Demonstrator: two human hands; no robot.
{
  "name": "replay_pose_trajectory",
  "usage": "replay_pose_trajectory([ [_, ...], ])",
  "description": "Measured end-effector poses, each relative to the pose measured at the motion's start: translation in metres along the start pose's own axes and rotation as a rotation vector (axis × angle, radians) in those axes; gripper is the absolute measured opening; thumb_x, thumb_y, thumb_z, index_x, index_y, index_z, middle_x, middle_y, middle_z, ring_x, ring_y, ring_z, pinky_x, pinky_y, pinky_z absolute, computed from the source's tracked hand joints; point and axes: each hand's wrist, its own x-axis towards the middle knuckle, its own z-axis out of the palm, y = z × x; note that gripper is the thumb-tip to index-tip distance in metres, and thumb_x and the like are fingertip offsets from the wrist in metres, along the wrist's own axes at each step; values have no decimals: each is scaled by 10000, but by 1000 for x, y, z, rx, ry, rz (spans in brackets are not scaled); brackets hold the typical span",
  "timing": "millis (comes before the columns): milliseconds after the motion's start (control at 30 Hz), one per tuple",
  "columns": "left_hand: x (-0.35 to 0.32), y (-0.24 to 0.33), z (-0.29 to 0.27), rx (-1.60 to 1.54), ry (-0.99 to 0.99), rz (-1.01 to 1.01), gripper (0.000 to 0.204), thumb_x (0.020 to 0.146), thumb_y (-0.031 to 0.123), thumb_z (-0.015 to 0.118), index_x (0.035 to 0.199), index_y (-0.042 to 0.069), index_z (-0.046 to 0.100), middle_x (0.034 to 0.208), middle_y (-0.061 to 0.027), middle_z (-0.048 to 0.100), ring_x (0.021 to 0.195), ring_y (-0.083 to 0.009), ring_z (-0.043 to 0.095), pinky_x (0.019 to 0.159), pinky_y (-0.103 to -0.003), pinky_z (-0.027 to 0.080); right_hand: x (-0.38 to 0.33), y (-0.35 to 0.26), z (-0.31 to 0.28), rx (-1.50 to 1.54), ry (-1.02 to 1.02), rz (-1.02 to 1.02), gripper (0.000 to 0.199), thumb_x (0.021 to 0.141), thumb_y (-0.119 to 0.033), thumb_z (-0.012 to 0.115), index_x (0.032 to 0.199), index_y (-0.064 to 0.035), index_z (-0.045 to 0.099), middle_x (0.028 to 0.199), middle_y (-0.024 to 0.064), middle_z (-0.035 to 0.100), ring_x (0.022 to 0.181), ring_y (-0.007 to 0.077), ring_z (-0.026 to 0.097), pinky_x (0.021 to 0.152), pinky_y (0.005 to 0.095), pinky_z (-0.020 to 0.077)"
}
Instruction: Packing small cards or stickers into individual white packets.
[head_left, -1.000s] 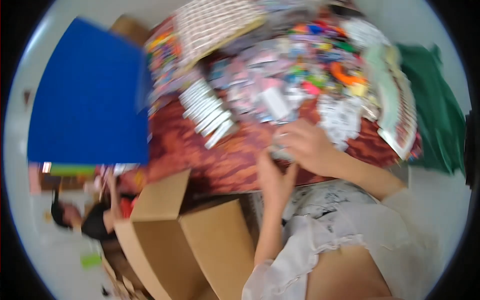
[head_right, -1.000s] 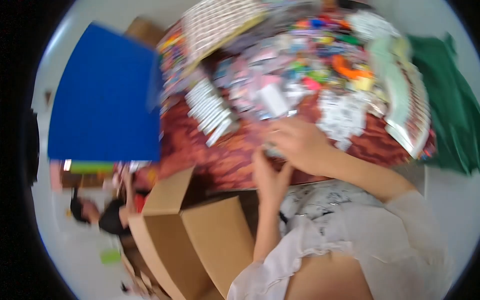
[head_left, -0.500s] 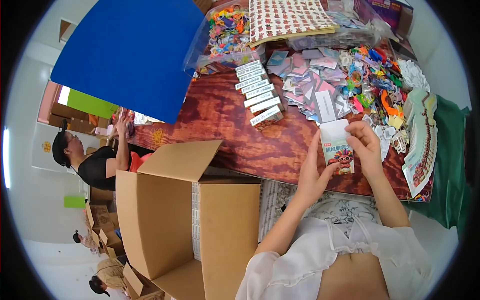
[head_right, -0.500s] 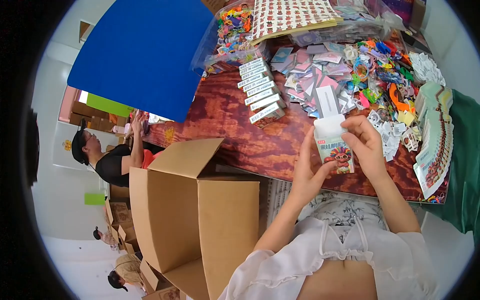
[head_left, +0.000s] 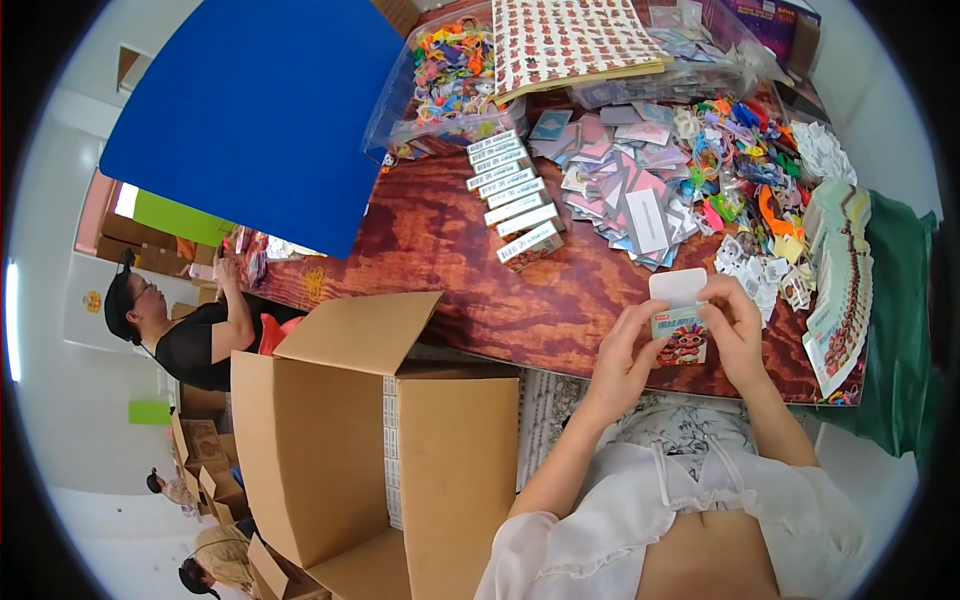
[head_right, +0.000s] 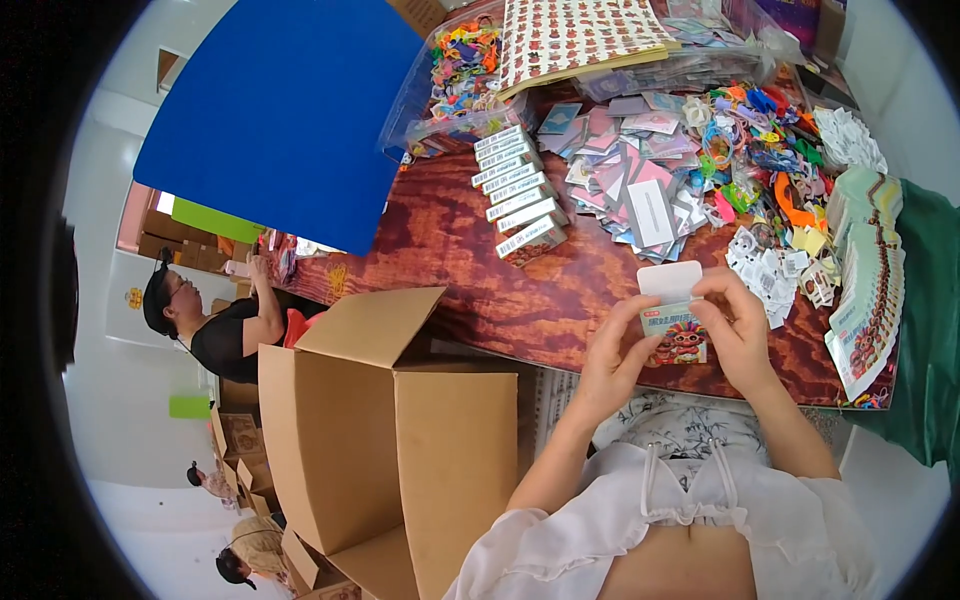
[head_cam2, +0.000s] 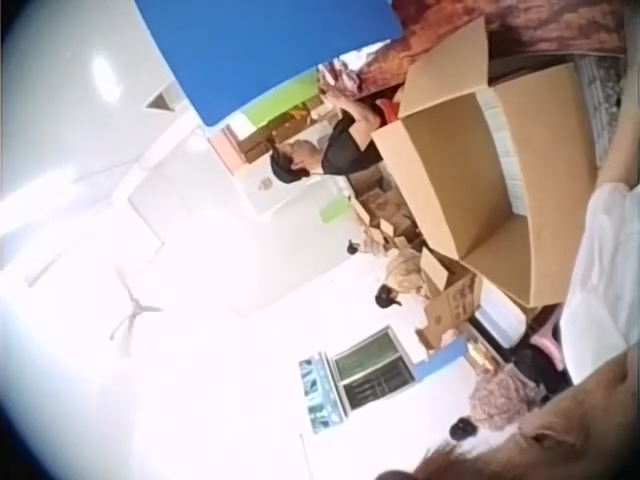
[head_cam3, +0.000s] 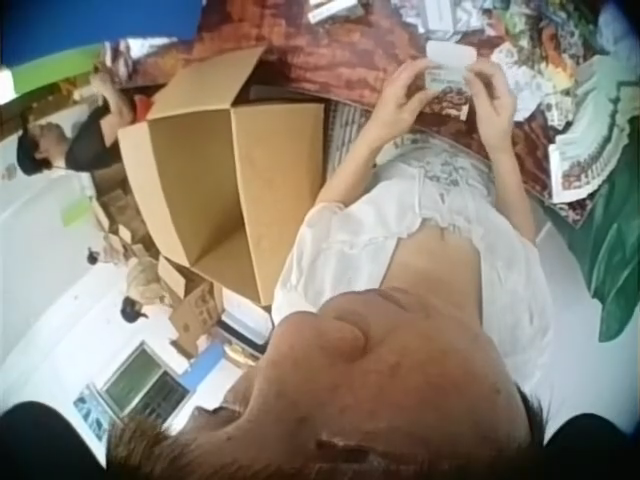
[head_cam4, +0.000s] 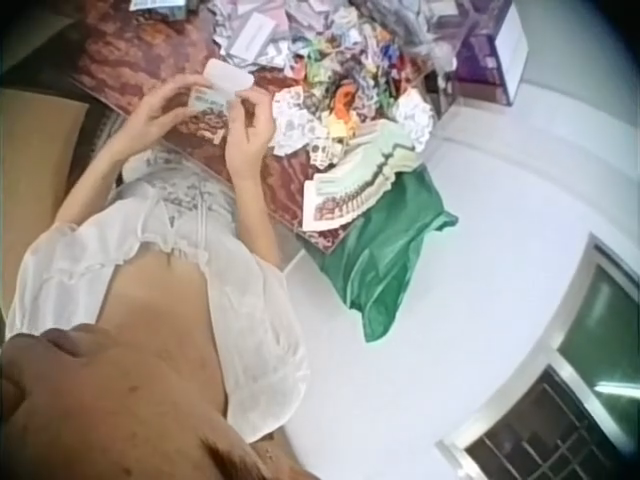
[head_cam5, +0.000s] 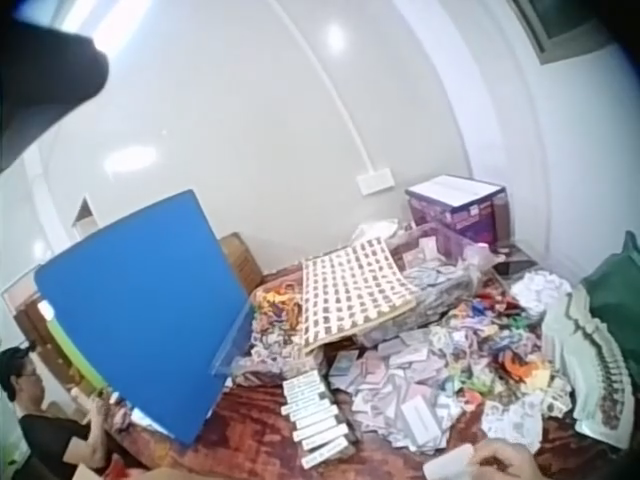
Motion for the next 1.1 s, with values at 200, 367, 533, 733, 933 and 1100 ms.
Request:
replay_pose_trajectory([
  [200, -2, -18, 4, 90, 85, 47, 539, 911, -83, 578, 1398, 37, 380, 1261, -128, 540, 1070, -189, 605, 858, -311, 520, 0, 5, -16, -226, -135, 146, 146, 904, 21, 574, 1046, -9, 556, 1017, 38, 573, 902, 99, 540, 803, 257, 455],
  [367, -1, -12, 8, -27, 305, 119, 511, 899, -88, 600, 1359, 18, 404, 1243, -158, 572, 1087, -232, 613, 909, -326, 514, 1, 10, 2, -6, -50, -18, 338, 899, 46, 616, 1207, -24, 496, 1188, 102, 577, 1051, 169, 598, 875, 316, 501],
  [533, -7, -24, -7, 51, 277, 46, 389, 870, -93, 655, 1228, -1, 535, 1111, -111, 644, 1008, -166, 644, 846, -291, 535, 4, 6, -6, -204, -163, -94, 169, 825, 4, 713, 946, -23, 599, 963, 108, 612, 886, 258, 630, 725, 336, 480],
  [733, -6, -29, -9, 46, 233, 61, 375, 868, -96, 654, 1216, -12, 540, 1122, -105, 624, 984, -158, 635, 823, -278, 534, 0, 10, -12, -234, -150, -253, 187, 811, -37, 731, 933, -33, 589, 934, 104, 606, 842, 278, 621, 700, 352, 474],
  [933, -13, -6, 10, 114, 268, 68, 389, 866, -127, 620, 1228, -10, 538, 1120, -116, 597, 937, -157, 615, 784, -268, 531, -2, -6, -12, -126, -52, 1, 233, 807, -41, 752, 994, -30, 614, 955, 113, 635, 831, 301, 637, 694, 345, 490],
  [1100, -15, -16, 1, 256, 200, 232, 418, 849, -151, 607, 1232, 6, 545, 1128, -145, 590, 943, -197, 617, 775, -275, 531, -8, -1, -16, -263, -99, -391, 206, 814, -95, 737, 964, -27, 614, 948, 119, 625, 857, 325, 613, 721, 398, 492],
])
